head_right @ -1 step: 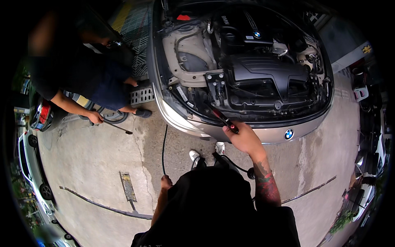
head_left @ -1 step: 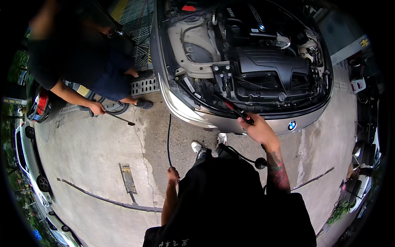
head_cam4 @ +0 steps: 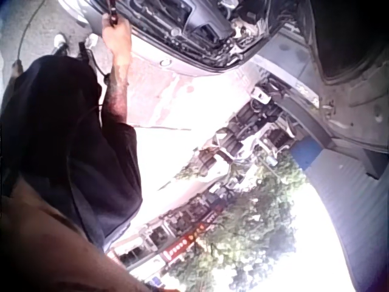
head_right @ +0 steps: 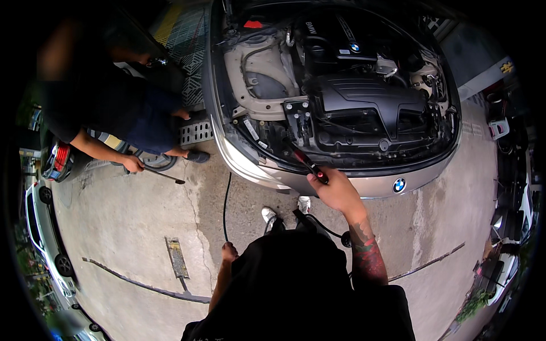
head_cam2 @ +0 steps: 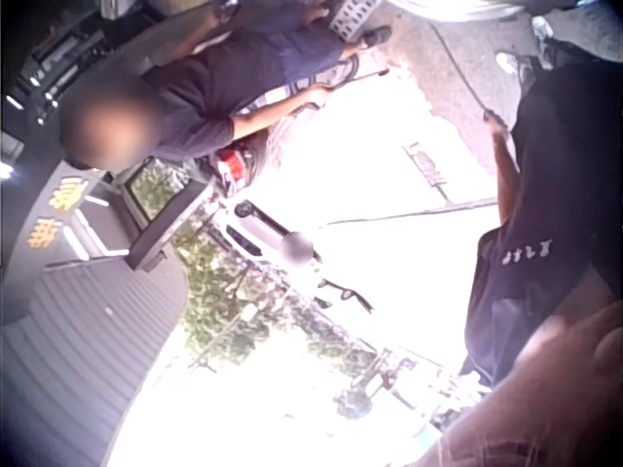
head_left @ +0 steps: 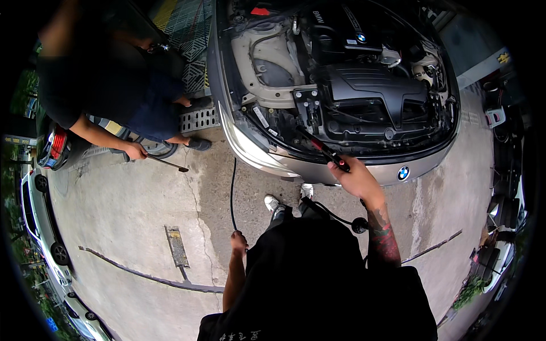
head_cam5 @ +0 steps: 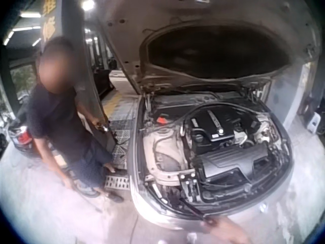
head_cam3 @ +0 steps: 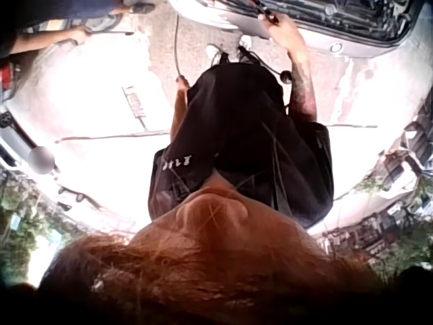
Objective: The person uses a spray nozzle connected to a hose to clean the engine bay of a BMW. They systematically spray various components under the hood, including the engine cover and surrounding parts, while another person works nearby.
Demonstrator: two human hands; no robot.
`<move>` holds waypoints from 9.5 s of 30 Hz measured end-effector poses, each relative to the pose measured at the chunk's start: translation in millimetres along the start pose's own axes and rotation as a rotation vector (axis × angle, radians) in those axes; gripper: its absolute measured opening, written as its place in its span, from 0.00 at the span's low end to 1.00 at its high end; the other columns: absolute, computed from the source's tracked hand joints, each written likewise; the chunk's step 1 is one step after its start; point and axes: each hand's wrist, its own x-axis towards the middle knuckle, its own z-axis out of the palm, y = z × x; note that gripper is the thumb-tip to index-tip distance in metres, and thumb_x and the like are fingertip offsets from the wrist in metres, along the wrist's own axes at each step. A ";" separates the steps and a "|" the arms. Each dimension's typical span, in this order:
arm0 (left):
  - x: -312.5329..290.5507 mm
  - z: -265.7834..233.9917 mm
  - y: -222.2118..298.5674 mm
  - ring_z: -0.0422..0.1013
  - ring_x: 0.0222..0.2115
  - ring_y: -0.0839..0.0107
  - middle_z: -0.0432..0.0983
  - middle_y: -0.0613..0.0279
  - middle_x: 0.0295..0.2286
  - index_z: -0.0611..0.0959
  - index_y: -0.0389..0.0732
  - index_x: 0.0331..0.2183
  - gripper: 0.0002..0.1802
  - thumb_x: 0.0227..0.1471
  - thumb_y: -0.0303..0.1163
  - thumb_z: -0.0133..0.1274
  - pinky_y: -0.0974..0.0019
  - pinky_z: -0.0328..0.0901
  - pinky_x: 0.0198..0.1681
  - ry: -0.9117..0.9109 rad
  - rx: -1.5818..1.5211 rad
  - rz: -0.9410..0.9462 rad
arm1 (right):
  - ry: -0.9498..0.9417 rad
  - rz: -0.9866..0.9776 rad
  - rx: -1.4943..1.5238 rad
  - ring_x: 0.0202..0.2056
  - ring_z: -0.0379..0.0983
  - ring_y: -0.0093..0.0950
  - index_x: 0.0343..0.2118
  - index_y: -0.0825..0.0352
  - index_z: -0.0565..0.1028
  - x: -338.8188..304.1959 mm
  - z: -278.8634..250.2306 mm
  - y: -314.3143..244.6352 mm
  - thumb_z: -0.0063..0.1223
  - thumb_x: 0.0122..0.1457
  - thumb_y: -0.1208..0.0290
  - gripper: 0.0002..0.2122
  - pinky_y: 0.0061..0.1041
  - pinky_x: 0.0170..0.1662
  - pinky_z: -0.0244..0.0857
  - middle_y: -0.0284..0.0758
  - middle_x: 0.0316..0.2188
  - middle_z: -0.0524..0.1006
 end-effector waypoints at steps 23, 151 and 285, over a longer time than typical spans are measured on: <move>-21.1 -2.2 -24.0 0.53 0.09 0.75 0.55 0.71 0.11 0.66 0.49 0.23 0.12 0.57 0.39 0.36 0.68 0.51 0.10 0.052 -0.042 0.069 | -0.040 -0.034 -0.049 0.36 0.75 0.48 0.38 0.73 0.76 40.4 18.0 -22.7 0.52 0.60 0.57 0.19 0.37 0.41 0.67 0.48 0.30 0.79; -379.4 232.3 150.4 0.49 0.17 0.82 0.53 0.73 0.18 0.65 0.40 0.55 0.18 0.66 0.33 0.40 0.76 0.48 0.19 -0.718 -0.134 0.724 | -0.412 -0.041 0.091 0.08 0.56 0.21 0.25 0.67 0.70 143.0 -55.6 35.7 0.49 0.63 0.61 0.15 0.27 0.12 0.50 0.28 0.14 0.65; -324.0 226.0 131.2 0.53 0.17 0.86 0.58 0.75 0.20 0.63 0.41 0.56 0.20 0.63 0.27 0.42 0.79 0.50 0.19 -0.625 0.232 0.774 | -0.131 0.120 -0.109 0.45 0.75 0.44 0.46 0.71 0.75 1.6 -80.3 97.9 0.52 0.59 0.59 0.19 0.33 0.48 0.66 0.48 0.40 0.78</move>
